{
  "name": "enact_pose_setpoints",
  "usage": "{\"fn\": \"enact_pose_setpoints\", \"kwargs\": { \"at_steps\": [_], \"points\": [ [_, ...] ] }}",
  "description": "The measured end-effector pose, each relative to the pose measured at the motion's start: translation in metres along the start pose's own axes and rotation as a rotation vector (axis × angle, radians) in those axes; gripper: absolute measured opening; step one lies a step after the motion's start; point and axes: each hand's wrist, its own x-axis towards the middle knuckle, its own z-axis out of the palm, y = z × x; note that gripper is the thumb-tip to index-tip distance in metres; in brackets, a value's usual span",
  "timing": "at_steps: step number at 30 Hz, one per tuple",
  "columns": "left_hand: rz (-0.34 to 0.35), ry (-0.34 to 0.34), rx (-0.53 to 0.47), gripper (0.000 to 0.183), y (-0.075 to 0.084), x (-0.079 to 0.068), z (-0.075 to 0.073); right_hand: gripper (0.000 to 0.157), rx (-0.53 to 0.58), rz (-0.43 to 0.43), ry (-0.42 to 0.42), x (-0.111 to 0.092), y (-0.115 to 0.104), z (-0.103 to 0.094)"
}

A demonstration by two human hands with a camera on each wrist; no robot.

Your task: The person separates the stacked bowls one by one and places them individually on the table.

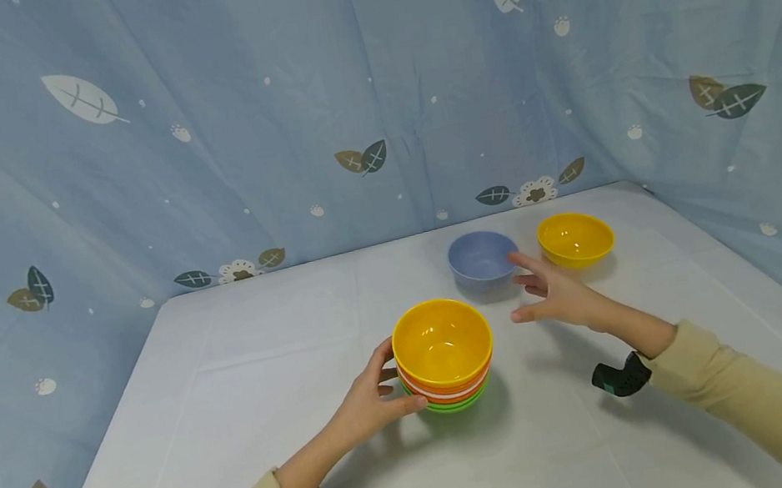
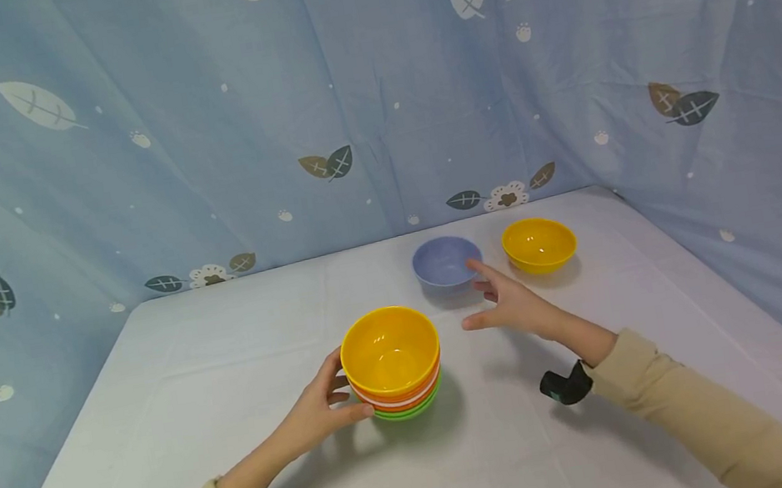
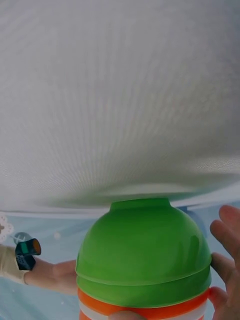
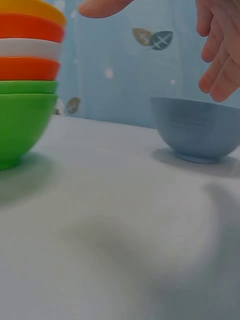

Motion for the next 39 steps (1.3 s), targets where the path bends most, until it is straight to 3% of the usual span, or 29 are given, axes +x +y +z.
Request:
{"fn": "enact_pose_setpoints", "kwargs": {
  "at_steps": [24, 39],
  "points": [
    [0.010, 0.009, -0.003, 0.086, -0.003, 0.000, -0.006, 0.085, 0.152, -0.121, -0.097, -0.017, -0.008, 0.049],
    [0.015, 0.074, -0.013, 0.090, 0.011, -0.002, -0.013, 0.083, 0.209, -0.190, -0.147, -0.017, -0.001, 0.075]
  ]
}}
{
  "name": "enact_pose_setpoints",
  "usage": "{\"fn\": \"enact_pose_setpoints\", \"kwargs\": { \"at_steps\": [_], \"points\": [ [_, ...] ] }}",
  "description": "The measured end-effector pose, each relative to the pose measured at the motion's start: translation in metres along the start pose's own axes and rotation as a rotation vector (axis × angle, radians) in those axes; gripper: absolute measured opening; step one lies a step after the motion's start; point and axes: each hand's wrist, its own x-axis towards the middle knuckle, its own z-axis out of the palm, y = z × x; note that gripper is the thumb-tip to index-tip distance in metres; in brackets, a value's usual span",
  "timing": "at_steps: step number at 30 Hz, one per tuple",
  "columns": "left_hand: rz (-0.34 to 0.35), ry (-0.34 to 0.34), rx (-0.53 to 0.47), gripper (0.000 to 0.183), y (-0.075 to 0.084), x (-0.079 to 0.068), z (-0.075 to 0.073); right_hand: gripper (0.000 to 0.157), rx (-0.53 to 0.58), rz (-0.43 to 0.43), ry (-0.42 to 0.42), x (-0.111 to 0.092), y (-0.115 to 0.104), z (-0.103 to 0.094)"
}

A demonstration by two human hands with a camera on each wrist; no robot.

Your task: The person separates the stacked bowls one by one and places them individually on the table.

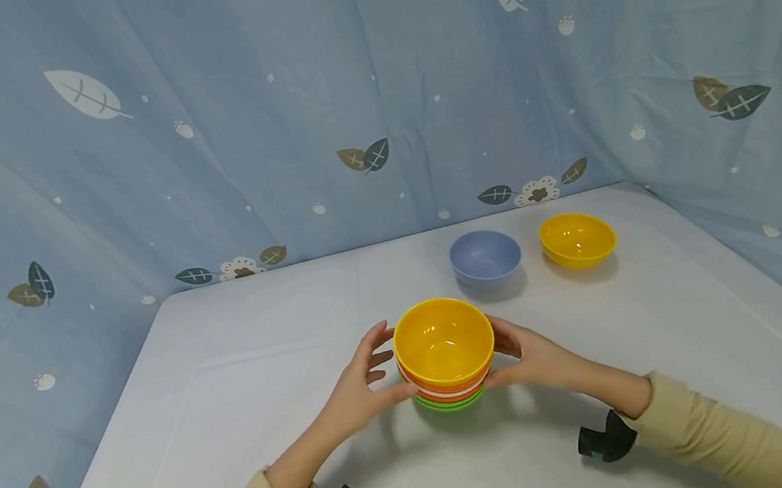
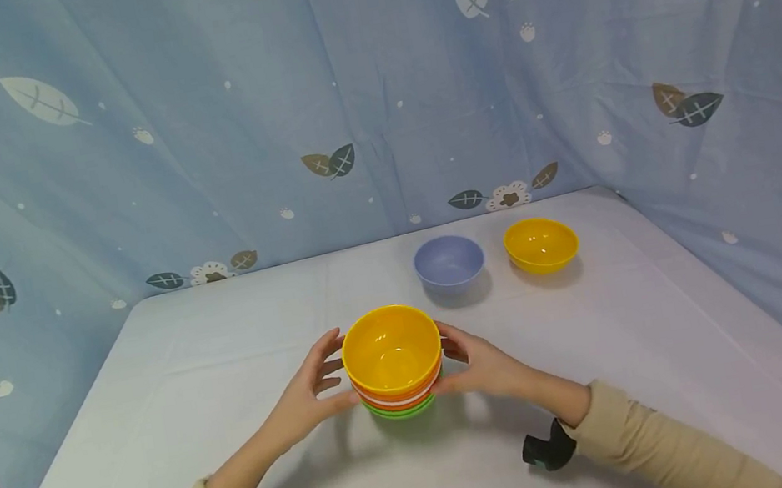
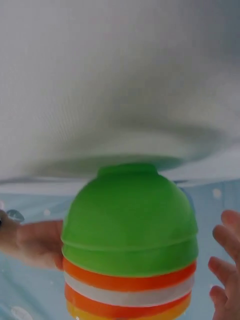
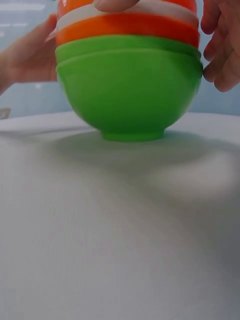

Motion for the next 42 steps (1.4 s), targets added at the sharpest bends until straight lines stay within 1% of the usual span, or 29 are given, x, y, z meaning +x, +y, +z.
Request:
{"fn": "enact_pose_setpoints", "kwargs": {
  "at_steps": [3, 6, 15, 18, 23, 25, 29, 33, 37, 40, 42],
  "points": [
    [0.025, 0.008, -0.007, 0.088, 0.001, 0.002, -0.002, 0.081, 0.000, -0.021, -0.008, 0.000, 0.002, 0.003],
    [0.048, 0.001, -0.007, 0.089, 0.002, 0.004, -0.003, 0.081, 0.009, -0.016, -0.006, -0.001, 0.003, 0.005],
    [0.075, -0.024, -0.001, 0.098, 0.013, 0.010, 0.005, 0.082, 0.023, -0.010, 0.000, -0.002, 0.004, 0.007],
    [0.060, -0.036, -0.002, 0.102, 0.016, 0.012, 0.008, 0.083, 0.029, -0.003, 0.005, -0.003, 0.004, 0.008],
    [-0.008, -0.040, -0.012, 0.112, 0.019, 0.014, 0.014, 0.083, 0.029, -0.003, 0.006, -0.003, 0.004, 0.008],
    [-0.024, -0.036, -0.015, 0.113, 0.021, 0.015, 0.016, 0.083, 0.025, -0.002, 0.007, -0.002, 0.004, 0.008],
    [-0.027, -0.021, -0.020, 0.113, 0.024, 0.016, 0.019, 0.083, 0.026, 0.005, 0.010, -0.003, 0.004, 0.008],
    [-0.017, 0.015, 0.004, 0.110, 0.025, 0.017, 0.021, 0.083, 0.025, 0.011, 0.012, -0.003, 0.004, 0.008],
    [0.010, 0.058, 0.029, 0.107, 0.024, 0.018, 0.022, 0.081, 0.014, 0.013, 0.016, -0.003, 0.005, 0.007],
    [0.020, 0.077, 0.039, 0.105, 0.024, 0.019, 0.022, 0.080, 0.001, 0.003, 0.014, -0.003, 0.006, 0.007],
    [0.014, 0.082, 0.046, 0.105, 0.024, 0.019, 0.021, 0.079, -0.002, -0.004, 0.013, -0.003, 0.007, 0.007]
  ]
}}
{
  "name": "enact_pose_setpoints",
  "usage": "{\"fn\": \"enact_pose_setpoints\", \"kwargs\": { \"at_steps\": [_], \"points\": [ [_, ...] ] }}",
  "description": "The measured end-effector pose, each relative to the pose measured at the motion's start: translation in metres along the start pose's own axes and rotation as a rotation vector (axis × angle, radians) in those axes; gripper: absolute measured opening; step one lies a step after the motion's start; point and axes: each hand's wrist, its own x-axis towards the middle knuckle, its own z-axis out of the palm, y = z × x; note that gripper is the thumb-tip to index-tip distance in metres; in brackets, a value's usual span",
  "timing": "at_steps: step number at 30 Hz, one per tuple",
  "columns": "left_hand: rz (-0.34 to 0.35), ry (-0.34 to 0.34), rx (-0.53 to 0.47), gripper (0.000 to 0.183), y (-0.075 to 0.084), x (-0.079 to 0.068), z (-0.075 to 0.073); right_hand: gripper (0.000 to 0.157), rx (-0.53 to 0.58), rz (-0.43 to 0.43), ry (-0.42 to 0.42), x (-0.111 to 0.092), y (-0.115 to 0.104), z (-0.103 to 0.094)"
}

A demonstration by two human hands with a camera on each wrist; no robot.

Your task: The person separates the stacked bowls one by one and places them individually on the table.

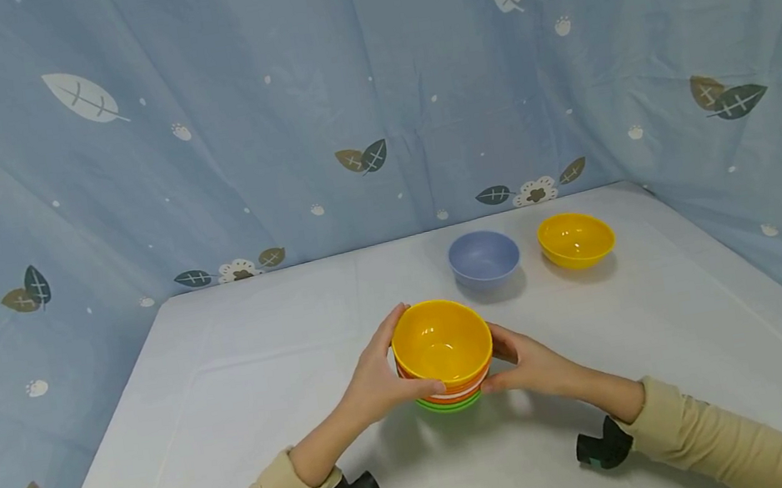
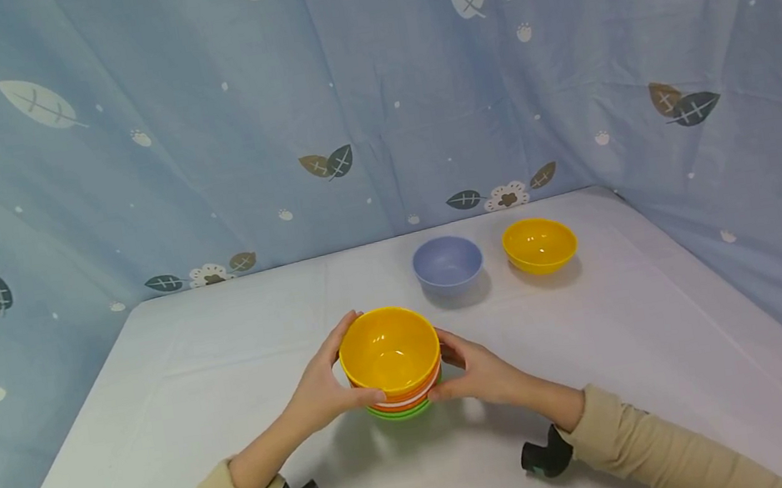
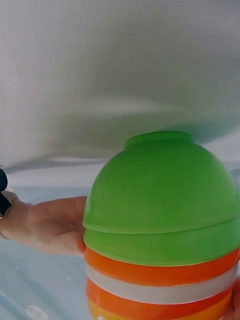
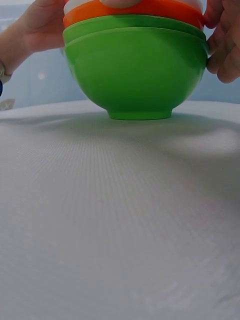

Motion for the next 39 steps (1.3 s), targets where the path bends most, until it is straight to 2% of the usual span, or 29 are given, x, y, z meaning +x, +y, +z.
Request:
{"fn": "enact_pose_setpoints", "kwargs": {
  "at_steps": [6, 19, 33, 39],
  "points": [
    [0.000, 0.022, 0.006, 0.101, 0.008, 0.002, -0.006, 0.082, 0.004, -0.008, 0.000, 0.000, 0.000, 0.000],
    [0.024, 0.056, -0.002, 0.100, 0.023, 0.008, -0.026, 0.086, 0.025, 0.035, 0.011, -0.001, -0.002, 0.000],
    [0.040, 0.124, 0.001, 0.104, 0.023, 0.016, -0.044, 0.082, 0.032, -0.005, -0.001, 0.000, 0.001, 0.000],
    [0.041, 0.158, 0.019, 0.103, 0.017, 0.020, -0.051, 0.083, 0.020, -0.010, 0.005, 0.000, 0.002, 0.001]
  ]
}}
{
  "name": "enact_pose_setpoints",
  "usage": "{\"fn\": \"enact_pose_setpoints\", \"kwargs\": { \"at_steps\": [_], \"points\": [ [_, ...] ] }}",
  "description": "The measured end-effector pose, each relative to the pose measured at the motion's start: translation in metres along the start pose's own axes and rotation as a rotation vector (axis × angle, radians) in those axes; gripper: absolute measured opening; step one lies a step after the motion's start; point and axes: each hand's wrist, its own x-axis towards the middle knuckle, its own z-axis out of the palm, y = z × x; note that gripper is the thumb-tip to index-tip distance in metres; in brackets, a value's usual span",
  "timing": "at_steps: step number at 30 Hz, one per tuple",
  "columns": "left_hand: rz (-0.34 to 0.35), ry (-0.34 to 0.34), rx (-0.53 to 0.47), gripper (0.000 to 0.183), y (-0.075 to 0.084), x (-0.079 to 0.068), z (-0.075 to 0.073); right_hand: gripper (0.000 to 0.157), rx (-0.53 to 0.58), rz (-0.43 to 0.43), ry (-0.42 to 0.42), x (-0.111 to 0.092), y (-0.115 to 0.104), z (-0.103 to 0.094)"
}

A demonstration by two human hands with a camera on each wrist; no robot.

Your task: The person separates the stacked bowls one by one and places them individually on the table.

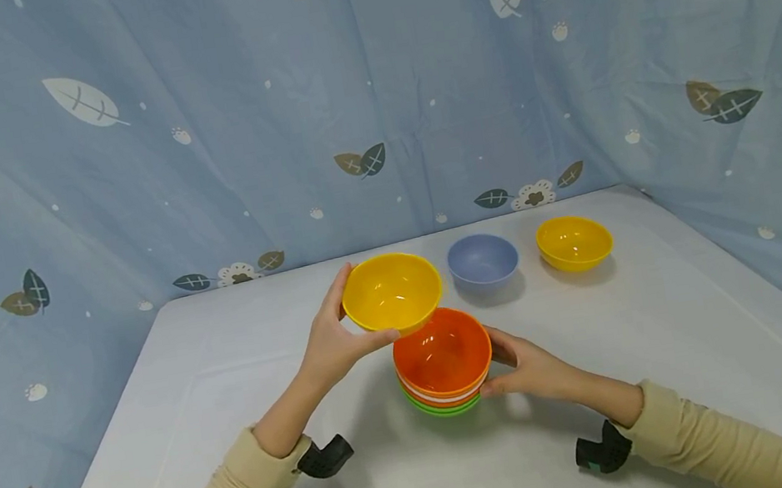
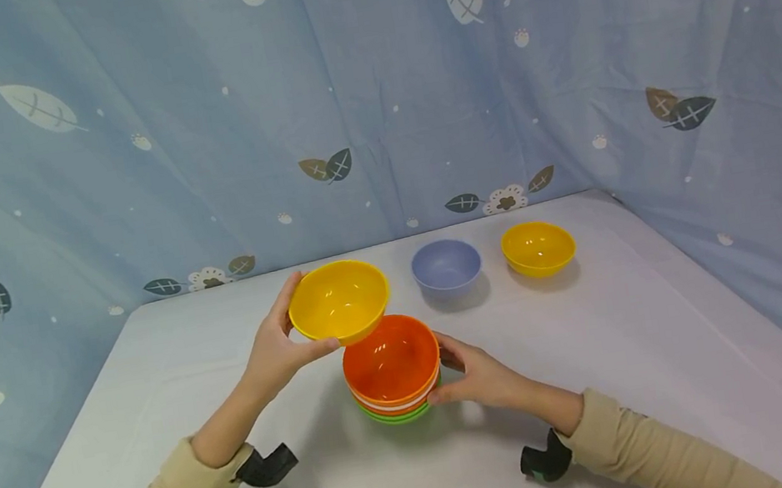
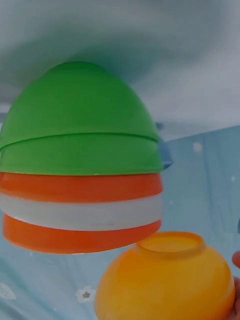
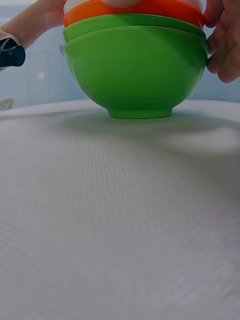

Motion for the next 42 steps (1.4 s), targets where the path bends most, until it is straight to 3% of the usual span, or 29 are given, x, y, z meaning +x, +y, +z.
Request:
{"fn": "enact_pose_setpoints", "kwargs": {
  "at_steps": [17, 42],
  "points": [
    [-0.056, 0.073, 0.037, 0.103, -0.017, 0.012, -0.012, 0.083, -0.008, 0.025, 0.015, 0.000, -0.001, 0.001],
    [-0.110, 0.090, 0.053, 0.109, -0.053, 0.032, -0.008, 0.083, 0.010, 0.014, 0.003, -0.001, 0.000, 0.000]
  ]
}}
